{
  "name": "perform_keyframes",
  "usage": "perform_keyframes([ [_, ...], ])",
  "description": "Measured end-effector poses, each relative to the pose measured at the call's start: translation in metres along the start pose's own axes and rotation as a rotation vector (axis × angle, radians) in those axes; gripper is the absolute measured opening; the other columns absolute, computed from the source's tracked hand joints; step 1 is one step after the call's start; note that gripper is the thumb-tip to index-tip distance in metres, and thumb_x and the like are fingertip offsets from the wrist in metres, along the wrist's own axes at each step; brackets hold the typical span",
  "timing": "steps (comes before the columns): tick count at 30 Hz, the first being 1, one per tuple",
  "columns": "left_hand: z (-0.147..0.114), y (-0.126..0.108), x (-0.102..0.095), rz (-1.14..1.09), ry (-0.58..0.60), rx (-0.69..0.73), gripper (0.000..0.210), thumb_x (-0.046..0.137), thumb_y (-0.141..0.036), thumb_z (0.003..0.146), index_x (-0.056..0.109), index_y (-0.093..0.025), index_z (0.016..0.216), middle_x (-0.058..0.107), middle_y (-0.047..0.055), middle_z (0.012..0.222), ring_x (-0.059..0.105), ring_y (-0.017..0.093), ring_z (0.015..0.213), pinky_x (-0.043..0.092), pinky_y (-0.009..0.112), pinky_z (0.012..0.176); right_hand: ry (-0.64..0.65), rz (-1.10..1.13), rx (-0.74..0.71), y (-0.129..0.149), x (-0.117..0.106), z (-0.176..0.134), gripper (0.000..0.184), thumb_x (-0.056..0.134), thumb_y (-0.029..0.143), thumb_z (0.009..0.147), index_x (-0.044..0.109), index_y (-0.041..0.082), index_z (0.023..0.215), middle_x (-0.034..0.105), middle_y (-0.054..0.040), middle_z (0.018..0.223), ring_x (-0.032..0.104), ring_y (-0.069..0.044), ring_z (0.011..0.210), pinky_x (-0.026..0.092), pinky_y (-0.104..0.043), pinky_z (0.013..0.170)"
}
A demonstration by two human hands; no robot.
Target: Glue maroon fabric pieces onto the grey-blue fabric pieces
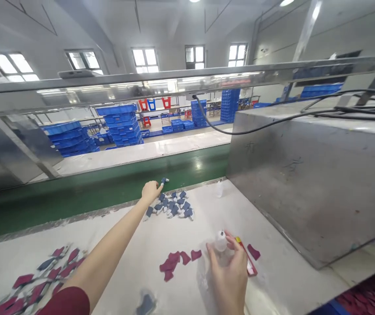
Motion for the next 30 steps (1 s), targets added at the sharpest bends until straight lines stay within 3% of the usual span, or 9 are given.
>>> perform_keyframes([
  [3, 0.017, -0.002, 0.012, 0.025, -0.014, -0.034, 0.036, 0.062, -0.034, 0.096, 0.059, -0.017, 0.128, 0.061, 0.011, 0.128, 0.064, 0.024, 0.109, 0.056, 0.045, 0.091, -0.168, -0.04, -0.129, 0.009, -0.009, -0.003, 0.051, 0.073, 0.05, 0.078, 0.055, 0.022, 0.116, 0.063, -0.0168, 0.133, 0.059, -0.037, 0.116, 0.051, -0.048, 0.08],
  [6, 0.026, 0.004, 0.016, 0.023, -0.006, -0.066, 0.036, 0.062, -0.034, 0.096, 0.059, -0.017, 0.127, 0.061, 0.011, 0.128, 0.064, 0.024, 0.108, 0.056, 0.045, 0.091, -0.265, -0.017, -0.434, 0.025, -0.017, -0.012, 0.032, 0.076, 0.027, 0.079, 0.06, 0.025, 0.107, 0.073, -0.0115, 0.11, 0.067, -0.03, 0.099, 0.054, -0.043, 0.073],
  [8, 0.027, 0.01, 0.016, 0.01, 0.02, -0.056, 0.035, 0.061, -0.034, 0.096, 0.059, -0.017, 0.127, 0.061, 0.011, 0.128, 0.064, 0.024, 0.108, 0.056, 0.044, 0.09, -0.102, 0.049, -0.655, 0.033, -0.012, -0.018, 0.027, 0.072, 0.013, 0.082, 0.063, 0.026, 0.103, 0.075, -0.0058, 0.095, 0.071, -0.024, 0.085, 0.057, -0.038, 0.068],
  [10, 0.022, 0.012, 0.013, -0.008, 0.053, -0.008, 0.035, 0.061, -0.035, 0.096, 0.06, -0.018, 0.127, 0.061, 0.01, 0.128, 0.064, 0.023, 0.108, 0.057, 0.044, 0.09, 0.153, 0.071, -0.771, 0.035, 0.001, -0.023, 0.026, 0.064, 0.008, 0.086, 0.066, 0.027, 0.105, 0.075, -0.0037, 0.094, 0.071, -0.02, 0.08, 0.059, -0.034, 0.067],
  [13, 0.002, 0.01, 0.004, -0.04, 0.092, 0.108, 0.028, 0.057, -0.035, 0.098, 0.064, -0.018, 0.119, 0.064, 0.011, 0.125, 0.063, 0.024, 0.11, 0.054, 0.044, 0.094, 0.348, -0.055, -0.723, 0.025, 0.022, -0.028, 0.02, 0.057, 0.017, 0.094, 0.069, 0.025, 0.108, 0.073, -0.0071, 0.107, 0.07, -0.02, 0.085, 0.061, -0.036, 0.072],
  [16, -0.033, 0.002, -0.008, -0.075, 0.123, 0.242, 0.025, 0.052, -0.036, 0.098, 0.071, -0.02, 0.104, 0.066, 0.01, 0.123, 0.058, 0.028, 0.12, 0.046, 0.045, 0.104, 0.339, -0.203, -0.609, 0.01, 0.032, -0.031, 0.023, 0.054, 0.03, 0.098, 0.072, 0.021, 0.107, 0.071, -0.0111, 0.105, 0.068, -0.024, 0.091, 0.059, -0.038, 0.074],
  [21, -0.093, -0.005, -0.022, -0.127, 0.195, 0.405, 0.02, 0.059, -0.037, 0.09, 0.074, -0.023, 0.089, 0.068, 0.008, 0.12, 0.057, 0.031, 0.12, 0.037, 0.053, 0.109, 0.382, -0.326, -0.543, 0.0, 0.036, -0.04, 0.03, 0.048, 0.035, 0.101, 0.073, 0.018, 0.099, 0.065, -0.0099, 0.087, 0.061, -0.023, 0.08, 0.053, -0.035, 0.068],
  [26, -0.145, 0.007, -0.037, -0.153, 0.172, 0.386, 0.018, 0.057, -0.03, 0.09, 0.073, -0.021, 0.093, 0.064, 0.013, 0.123, 0.054, 0.034, 0.124, 0.035, 0.055, 0.109, 0.425, -0.435, -0.544, 0.004, 0.038, -0.043, 0.031, 0.04, 0.025, 0.101, 0.07, 0.015, 0.101, 0.061, -0.0141, 0.09, 0.054, -0.028, 0.084, 0.051, -0.043, 0.076],
  [30, -0.212, 0.03, -0.05, -0.205, 0.099, 0.305, 0.024, 0.053, -0.034, 0.095, 0.067, -0.02, 0.109, 0.063, 0.013, 0.123, 0.055, 0.032, 0.123, 0.037, 0.055, 0.106, 0.486, -0.437, -0.546, 0.007, 0.036, -0.041, 0.039, 0.033, 0.01, 0.096, 0.065, 0.013, 0.117, 0.061, -0.0149, 0.092, 0.055, -0.028, 0.088, 0.05, -0.044, 0.08],
])
Point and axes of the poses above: each hand's wrist, its own z-axis towards the middle knuckle, its own x-axis out of the palm, y = z × x, the point moved 4 cm from there along z, towards the middle knuckle
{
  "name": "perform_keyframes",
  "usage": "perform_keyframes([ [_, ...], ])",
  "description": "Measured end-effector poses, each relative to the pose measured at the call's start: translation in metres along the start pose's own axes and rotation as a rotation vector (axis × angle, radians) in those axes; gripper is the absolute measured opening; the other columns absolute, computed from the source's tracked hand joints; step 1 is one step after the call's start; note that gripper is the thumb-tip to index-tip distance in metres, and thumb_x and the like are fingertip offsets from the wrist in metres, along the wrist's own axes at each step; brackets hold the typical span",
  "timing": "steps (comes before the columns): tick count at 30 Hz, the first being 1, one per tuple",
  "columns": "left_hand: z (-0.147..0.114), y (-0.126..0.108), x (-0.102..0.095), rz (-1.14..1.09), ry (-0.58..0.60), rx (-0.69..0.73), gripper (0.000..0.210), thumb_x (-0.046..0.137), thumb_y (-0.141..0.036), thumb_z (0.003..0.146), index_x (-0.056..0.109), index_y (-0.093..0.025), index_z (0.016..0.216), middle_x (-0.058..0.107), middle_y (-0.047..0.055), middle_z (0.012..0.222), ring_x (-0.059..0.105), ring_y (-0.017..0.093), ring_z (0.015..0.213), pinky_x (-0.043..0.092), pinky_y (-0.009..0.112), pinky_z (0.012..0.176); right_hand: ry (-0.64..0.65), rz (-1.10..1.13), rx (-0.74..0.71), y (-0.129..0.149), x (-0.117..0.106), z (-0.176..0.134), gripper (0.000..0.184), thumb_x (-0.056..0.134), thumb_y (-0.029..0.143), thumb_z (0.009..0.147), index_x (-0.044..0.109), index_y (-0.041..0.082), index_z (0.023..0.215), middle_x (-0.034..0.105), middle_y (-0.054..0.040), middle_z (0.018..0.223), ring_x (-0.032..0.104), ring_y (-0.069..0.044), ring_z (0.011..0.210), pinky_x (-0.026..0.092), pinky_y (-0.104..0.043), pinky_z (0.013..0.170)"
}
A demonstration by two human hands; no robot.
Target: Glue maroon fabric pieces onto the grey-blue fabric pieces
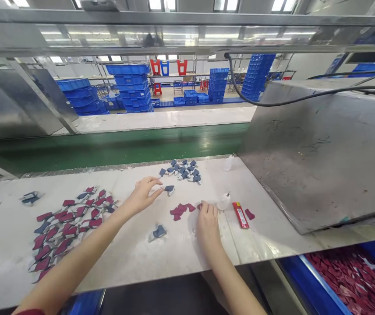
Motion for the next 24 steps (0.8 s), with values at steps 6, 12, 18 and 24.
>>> perform_keyframes([
  [6, -0.113, -0.002, 0.035, -0.183, -0.093, -0.105, 0.047, 0.084, -0.041, 0.07, 0.069, -0.022, 0.11, 0.067, 0.009, 0.115, 0.061, 0.031, 0.111, 0.049, 0.047, 0.097, 0.176, 0.339, 0.203, 0.006, -0.018, -0.002, 0.041, 0.035, 0.024, 0.097, 0.066, 0.02, 0.124, 0.067, -0.0121, 0.098, 0.063, -0.026, 0.089, 0.052, -0.042, 0.079],
  [12, -0.127, -0.001, 0.059, -0.336, -0.238, -0.216, 0.013, 0.07, -0.023, 0.083, 0.073, -0.022, 0.096, 0.073, 0.007, 0.106, 0.067, 0.028, 0.106, 0.053, 0.047, 0.095, 0.342, 0.992, 0.459, 0.041, -0.034, -0.008, 0.044, 0.07, 0.059, 0.078, 0.069, 0.017, 0.092, 0.075, -0.011, 0.084, 0.071, -0.028, 0.08, 0.055, -0.036, 0.067],
  [18, -0.124, -0.018, 0.037, -0.76, -0.356, -0.441, 0.029, 0.072, -0.037, 0.081, 0.071, -0.018, 0.104, 0.078, 0.009, 0.099, 0.075, 0.025, 0.096, 0.061, 0.033, 0.081, 0.324, 1.093, 0.447, 0.093, -0.054, -0.015, 0.033, 0.076, 0.052, 0.076, 0.074, 0.02, 0.085, 0.075, -0.0086, 0.091, 0.068, -0.023, 0.089, 0.054, -0.032, 0.072],
  [24, -0.136, -0.039, 0.02, -0.901, -0.405, -0.448, 0.027, 0.077, -0.031, 0.074, 0.077, -0.017, 0.097, 0.081, 0.006, 0.092, 0.077, 0.023, 0.089, 0.063, 0.025, 0.076, 0.251, 1.156, 0.474, 0.116, -0.055, -0.02, 0.031, 0.084, 0.045, 0.07, 0.076, 0.022, 0.089, 0.071, -0.0033, 0.078, 0.062, -0.016, 0.072, 0.05, -0.029, 0.066],
])
Point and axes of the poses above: each hand's wrist, its own z-axis towards the middle knuckle, its own x-axis out of the palm, y = z × x, the point moved 4 cm from there along z, towards the middle knuckle
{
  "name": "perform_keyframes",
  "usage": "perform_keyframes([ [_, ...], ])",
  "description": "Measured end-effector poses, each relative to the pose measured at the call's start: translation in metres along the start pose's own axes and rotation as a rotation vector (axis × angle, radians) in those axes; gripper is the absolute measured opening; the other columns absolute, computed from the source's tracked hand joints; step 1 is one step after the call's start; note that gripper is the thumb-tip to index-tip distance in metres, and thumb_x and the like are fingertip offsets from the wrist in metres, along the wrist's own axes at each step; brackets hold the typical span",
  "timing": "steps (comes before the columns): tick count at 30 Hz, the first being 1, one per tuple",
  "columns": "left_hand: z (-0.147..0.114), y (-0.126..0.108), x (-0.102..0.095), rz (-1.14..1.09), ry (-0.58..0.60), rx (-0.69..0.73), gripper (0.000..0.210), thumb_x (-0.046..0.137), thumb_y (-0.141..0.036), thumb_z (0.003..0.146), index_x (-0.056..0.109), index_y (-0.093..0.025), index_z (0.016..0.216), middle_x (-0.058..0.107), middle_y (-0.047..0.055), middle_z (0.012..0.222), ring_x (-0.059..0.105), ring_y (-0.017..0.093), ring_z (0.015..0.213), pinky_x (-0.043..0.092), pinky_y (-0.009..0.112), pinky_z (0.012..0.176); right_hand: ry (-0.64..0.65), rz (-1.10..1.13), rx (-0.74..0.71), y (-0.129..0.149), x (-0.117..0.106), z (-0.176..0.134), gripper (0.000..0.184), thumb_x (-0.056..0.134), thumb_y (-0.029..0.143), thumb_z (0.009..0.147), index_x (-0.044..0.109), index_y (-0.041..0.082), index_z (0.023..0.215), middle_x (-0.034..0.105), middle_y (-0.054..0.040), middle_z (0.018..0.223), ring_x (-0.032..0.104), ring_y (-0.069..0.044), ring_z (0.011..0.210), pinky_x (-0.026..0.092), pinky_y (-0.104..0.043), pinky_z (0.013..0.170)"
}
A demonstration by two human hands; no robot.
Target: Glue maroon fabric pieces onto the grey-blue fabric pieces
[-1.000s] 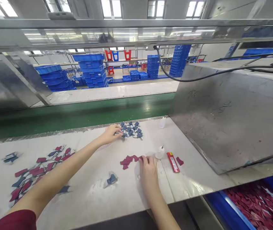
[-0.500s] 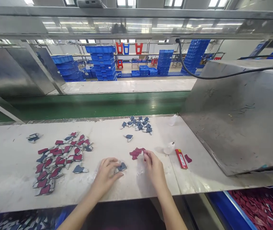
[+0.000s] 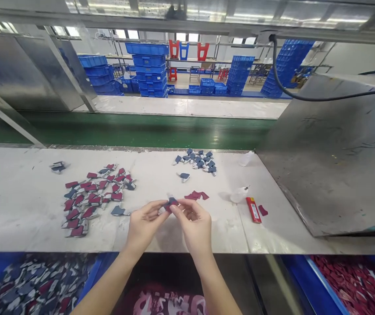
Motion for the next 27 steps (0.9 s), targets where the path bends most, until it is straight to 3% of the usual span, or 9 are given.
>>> perform_keyframes([
  [8, -0.006, -0.005, -0.006, 0.034, 0.024, 0.108, 0.024, 0.077, -0.029, 0.078, 0.08, -0.017, 0.098, 0.081, 0.005, 0.09, 0.077, 0.02, 0.077, 0.064, 0.024, 0.073, -0.072, -0.208, -0.12, 0.01, 0.002, -0.008, 0.029, 0.079, 0.048, 0.076, 0.076, 0.021, 0.084, 0.071, -0.0035, 0.075, 0.054, -0.013, 0.061, 0.04, -0.027, 0.053],
  [12, -0.009, -0.005, -0.006, 0.013, 0.042, 0.039, 0.027, 0.08, -0.031, 0.076, 0.081, -0.017, 0.1, 0.081, 0.005, 0.091, 0.078, 0.023, 0.079, 0.066, 0.027, 0.074, -0.121, -0.361, -0.337, 0.015, 0.003, -0.013, 0.022, 0.074, 0.043, 0.083, 0.077, 0.022, 0.082, 0.07, -0.004, 0.074, 0.053, -0.014, 0.061, 0.038, -0.027, 0.052],
  [15, -0.01, -0.005, -0.006, -0.086, 0.068, -0.055, 0.037, 0.085, -0.03, 0.07, 0.08, -0.015, 0.104, 0.081, 0.008, 0.098, 0.078, 0.027, 0.09, 0.066, 0.032, 0.083, -0.12, -0.387, -0.394, 0.015, 0.004, -0.013, 0.019, 0.072, 0.04, 0.086, 0.076, 0.022, 0.083, 0.069, -0.0039, 0.073, 0.054, -0.014, 0.061, 0.037, -0.026, 0.049],
  [18, -0.009, -0.008, -0.004, -0.201, 0.087, -0.106, 0.038, 0.086, -0.028, 0.069, 0.08, -0.015, 0.103, 0.08, 0.009, 0.103, 0.076, 0.028, 0.098, 0.064, 0.034, 0.088, -0.121, -0.379, -0.412, 0.015, 0.004, -0.012, 0.017, 0.073, 0.038, 0.086, 0.075, 0.021, 0.084, 0.068, -0.0033, 0.073, 0.055, -0.013, 0.062, 0.036, -0.026, 0.047],
  [23, -0.007, -0.015, -0.001, -0.28, 0.005, -0.137, 0.028, 0.083, -0.027, 0.07, 0.081, -0.014, 0.095, 0.08, 0.009, 0.097, 0.077, 0.027, 0.095, 0.064, 0.034, 0.089, -0.11, -0.321, -0.384, 0.014, 0.003, -0.014, 0.016, 0.073, 0.037, 0.086, 0.074, 0.022, 0.081, 0.069, -0.0038, 0.078, 0.06, -0.014, 0.068, 0.039, -0.025, 0.05],
  [27, -0.007, -0.021, 0.001, -0.277, 0.0, -0.121, 0.026, 0.084, -0.024, 0.069, 0.081, -0.014, 0.093, 0.081, 0.009, 0.094, 0.078, 0.027, 0.091, 0.065, 0.034, 0.086, -0.057, -0.208, -0.255, 0.013, -0.001, -0.008, 0.023, 0.07, 0.044, 0.087, 0.073, 0.021, 0.084, 0.069, -0.0048, 0.084, 0.063, -0.017, 0.078, 0.044, -0.024, 0.056],
])
Point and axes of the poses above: each hand's wrist, its own z-axis towards the middle knuckle, its own x-axis out of the palm, y = z × x, the point moved 4 cm from there along z, towards the middle knuckle
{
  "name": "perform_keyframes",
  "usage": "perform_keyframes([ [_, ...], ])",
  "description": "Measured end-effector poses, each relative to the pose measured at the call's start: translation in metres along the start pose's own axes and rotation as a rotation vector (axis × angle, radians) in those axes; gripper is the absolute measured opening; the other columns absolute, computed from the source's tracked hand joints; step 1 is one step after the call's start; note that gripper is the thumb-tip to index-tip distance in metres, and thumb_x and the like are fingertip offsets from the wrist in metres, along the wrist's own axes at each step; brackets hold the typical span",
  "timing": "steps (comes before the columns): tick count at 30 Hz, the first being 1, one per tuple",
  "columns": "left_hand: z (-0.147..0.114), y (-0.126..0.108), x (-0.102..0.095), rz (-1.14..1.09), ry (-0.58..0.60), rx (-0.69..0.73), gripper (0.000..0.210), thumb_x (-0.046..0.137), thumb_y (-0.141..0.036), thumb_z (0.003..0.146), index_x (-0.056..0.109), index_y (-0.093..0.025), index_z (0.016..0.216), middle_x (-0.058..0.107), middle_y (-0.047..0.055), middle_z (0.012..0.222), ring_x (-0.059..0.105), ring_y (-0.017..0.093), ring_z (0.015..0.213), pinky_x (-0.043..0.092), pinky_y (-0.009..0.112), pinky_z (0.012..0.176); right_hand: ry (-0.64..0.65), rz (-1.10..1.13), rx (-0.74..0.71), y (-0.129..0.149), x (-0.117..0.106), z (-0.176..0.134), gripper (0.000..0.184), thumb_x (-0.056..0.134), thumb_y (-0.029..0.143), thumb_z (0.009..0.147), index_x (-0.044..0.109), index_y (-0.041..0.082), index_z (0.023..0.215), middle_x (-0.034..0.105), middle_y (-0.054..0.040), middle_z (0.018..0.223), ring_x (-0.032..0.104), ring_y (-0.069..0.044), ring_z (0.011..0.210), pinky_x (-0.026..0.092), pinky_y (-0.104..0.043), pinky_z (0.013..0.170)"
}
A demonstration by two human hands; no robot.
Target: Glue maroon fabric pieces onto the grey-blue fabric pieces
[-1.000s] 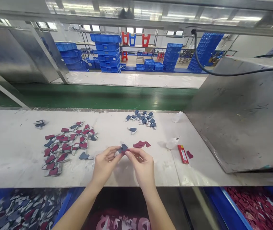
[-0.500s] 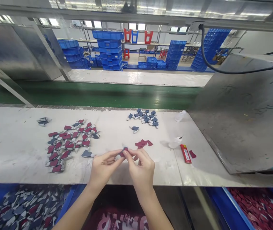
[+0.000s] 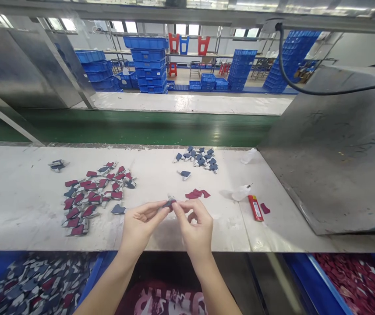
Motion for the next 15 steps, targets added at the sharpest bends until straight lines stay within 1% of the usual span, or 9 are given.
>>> perform_keyframes([
  [2, -0.001, -0.001, 0.002, 0.018, 0.021, 0.021, 0.025, 0.083, -0.024, 0.07, 0.081, -0.014, 0.093, 0.081, 0.009, 0.095, 0.078, 0.028, 0.091, 0.065, 0.034, 0.085, 0.076, 0.048, 0.075, -0.002, -0.001, 0.005, 0.028, 0.064, 0.048, 0.09, 0.073, 0.022, 0.095, 0.07, -0.0064, 0.096, 0.065, -0.019, 0.089, 0.05, -0.026, 0.065],
  [4, -0.002, -0.001, 0.004, 0.037, 0.045, 0.04, 0.024, 0.082, -0.024, 0.071, 0.082, -0.015, 0.094, 0.08, 0.009, 0.097, 0.078, 0.028, 0.092, 0.065, 0.034, 0.085, 0.2, 0.079, 0.101, -0.003, 0.0, 0.01, 0.033, 0.056, 0.051, 0.094, 0.071, 0.024, 0.108, 0.07, -0.0075, 0.109, 0.064, -0.021, 0.101, 0.053, -0.03, 0.079],
  [6, -0.004, -0.001, 0.005, 0.049, 0.058, 0.052, 0.024, 0.082, -0.025, 0.072, 0.082, -0.016, 0.095, 0.08, 0.009, 0.098, 0.077, 0.029, 0.094, 0.065, 0.036, 0.087, 0.31, 0.108, 0.085, -0.001, 0.003, 0.011, 0.035, 0.049, 0.05, 0.098, 0.069, 0.024, 0.112, 0.068, -0.0076, 0.112, 0.063, -0.021, 0.105, 0.052, -0.033, 0.089],
  [7, -0.004, 0.0, 0.006, 0.053, 0.06, 0.055, 0.024, 0.082, -0.025, 0.073, 0.082, -0.016, 0.095, 0.08, 0.009, 0.099, 0.077, 0.029, 0.094, 0.065, 0.036, 0.087, 0.336, 0.118, 0.069, 0.0, 0.004, 0.011, 0.035, 0.047, 0.049, 0.099, 0.068, 0.024, 0.11, 0.067, -0.0072, 0.11, 0.063, -0.02, 0.104, 0.051, -0.033, 0.09],
  [8, -0.005, 0.001, 0.006, 0.057, 0.063, 0.053, 0.024, 0.081, -0.024, 0.073, 0.082, -0.016, 0.096, 0.08, 0.009, 0.099, 0.077, 0.029, 0.095, 0.065, 0.036, 0.088, 0.343, 0.123, 0.049, 0.001, 0.005, 0.01, 0.034, 0.045, 0.047, 0.1, 0.067, 0.023, 0.109, 0.066, -0.0066, 0.106, 0.063, -0.019, 0.1, 0.051, -0.032, 0.089],
  [10, -0.006, 0.002, 0.008, 0.059, 0.066, 0.046, 0.024, 0.081, -0.024, 0.074, 0.082, -0.017, 0.097, 0.08, 0.008, 0.101, 0.077, 0.028, 0.096, 0.064, 0.035, 0.09, 0.317, 0.105, -0.008, 0.002, 0.008, 0.008, 0.032, 0.04, 0.046, 0.102, 0.064, 0.023, 0.106, 0.063, -0.0055, 0.101, 0.061, -0.017, 0.093, 0.051, -0.03, 0.083],
  [13, -0.007, 0.003, 0.01, 0.032, 0.075, 0.029, 0.025, 0.081, -0.024, 0.073, 0.082, -0.017, 0.097, 0.08, 0.008, 0.102, 0.076, 0.028, 0.098, 0.064, 0.035, 0.091, 0.221, 0.043, -0.093, 0.004, 0.012, 0.003, 0.032, 0.035, 0.044, 0.103, 0.059, 0.023, 0.102, 0.059, -0.0054, 0.097, 0.058, -0.017, 0.089, 0.05, -0.029, 0.08],
  [15, -0.007, 0.003, 0.011, 0.002, 0.068, 0.005, 0.028, 0.082, -0.024, 0.071, 0.081, -0.016, 0.098, 0.08, 0.009, 0.102, 0.076, 0.029, 0.099, 0.064, 0.036, 0.091, 0.17, 0.014, -0.114, 0.002, 0.014, 0.001, 0.032, 0.034, 0.044, 0.104, 0.057, 0.023, 0.1, 0.058, -0.0055, 0.096, 0.058, -0.018, 0.09, 0.05, -0.03, 0.081],
])
Point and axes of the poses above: each hand's wrist, its own z-axis towards the middle knuckle, its own x-axis out of the palm, y = z × x, the point moved 4 cm from there along z, towards the middle knuckle
